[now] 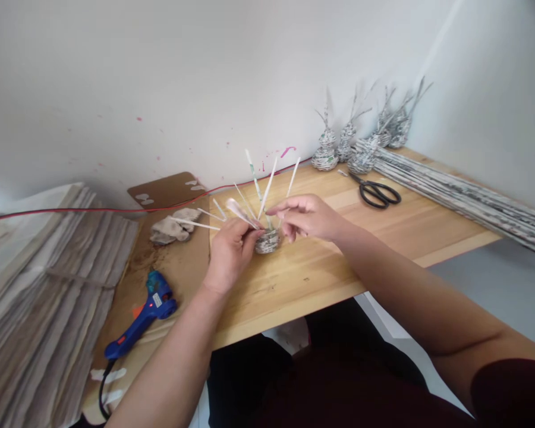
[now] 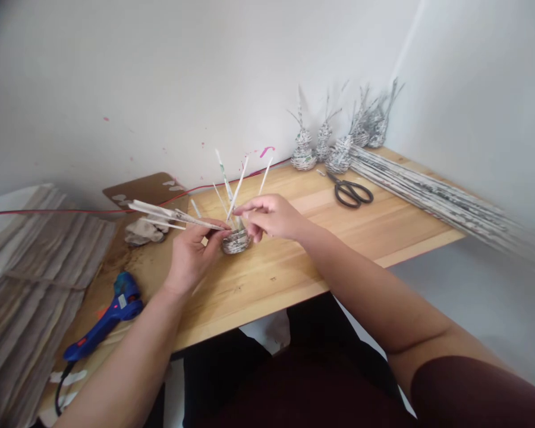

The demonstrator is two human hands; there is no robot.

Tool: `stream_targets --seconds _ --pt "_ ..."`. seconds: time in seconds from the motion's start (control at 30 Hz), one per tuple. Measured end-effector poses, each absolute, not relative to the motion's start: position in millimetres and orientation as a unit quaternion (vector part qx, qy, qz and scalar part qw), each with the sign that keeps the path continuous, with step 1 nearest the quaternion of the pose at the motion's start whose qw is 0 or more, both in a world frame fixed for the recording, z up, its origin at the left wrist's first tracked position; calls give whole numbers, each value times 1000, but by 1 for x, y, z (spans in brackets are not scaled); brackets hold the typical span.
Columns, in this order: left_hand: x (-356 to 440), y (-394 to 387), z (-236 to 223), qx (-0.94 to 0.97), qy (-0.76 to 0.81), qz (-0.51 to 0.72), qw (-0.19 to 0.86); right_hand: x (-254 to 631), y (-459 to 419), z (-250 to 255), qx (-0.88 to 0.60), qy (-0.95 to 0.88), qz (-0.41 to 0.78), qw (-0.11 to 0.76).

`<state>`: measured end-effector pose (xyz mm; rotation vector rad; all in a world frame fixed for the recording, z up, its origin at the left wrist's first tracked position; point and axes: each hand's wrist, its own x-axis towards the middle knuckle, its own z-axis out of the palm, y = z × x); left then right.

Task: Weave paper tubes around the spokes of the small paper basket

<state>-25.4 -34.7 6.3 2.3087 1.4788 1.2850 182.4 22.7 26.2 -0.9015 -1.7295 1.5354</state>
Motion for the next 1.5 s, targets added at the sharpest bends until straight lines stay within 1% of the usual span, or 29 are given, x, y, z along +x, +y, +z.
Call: stream_targets --seconds 0.03,0.1,0.2,0.27,0.37,0.5,0.6,0.7,0.77,0.83,0.97,1.03,1.13,1.23,1.37,1.5 --pt "-26 -34 6 760 488 423 67 184 25 27 -357 -646 579 347" --pt "-27 -34 7 762 487 420 77 185 27 27 -379 -636 579 340" --pt "-27 -35 11 768 487 410 72 182 26 22 -391 -656 591 260" --pt "-27 -37 14 772 489 400 74 179 25 18 -394 -678 577 228" --pt "-28 -37 17 783 488 375 89 177 25 15 -389 -699 557 224" --pt "-34 -36 19 797 476 354 111 178 25 12 -340 -711 578 211" --pt "-38 -35 18 808 463 344 122 176 22 11 -329 -724 566 218" --pt "-40 -33 17 824 444 333 115 173 18 9 -335 -742 525 247" --pt "-40 -31 16 830 431 343 87 173 17 10 -324 -741 514 285" --pt "-40 -30 14 822 428 374 38 175 18 13 -309 -716 510 363" --pt "-39 -31 9 785 438 436 -36 182 23 25 -303 -615 465 560" --pt "-37 -31 5 783 427 450 -54 183 23 30 -308 -579 446 609" --pt "-31 -33 1 800 387 452 -77 183 18 33 -320 -571 416 632" --pt "-24 -35 -2 832 341 427 -93 182 15 33 -347 -575 399 624" --pt "-18 -40 -4 867 305 379 -106 183 20 33 -394 -555 411 607" --pt "-16 -41 -5 879 297 355 -114 182 24 32 -379 -558 440 592"
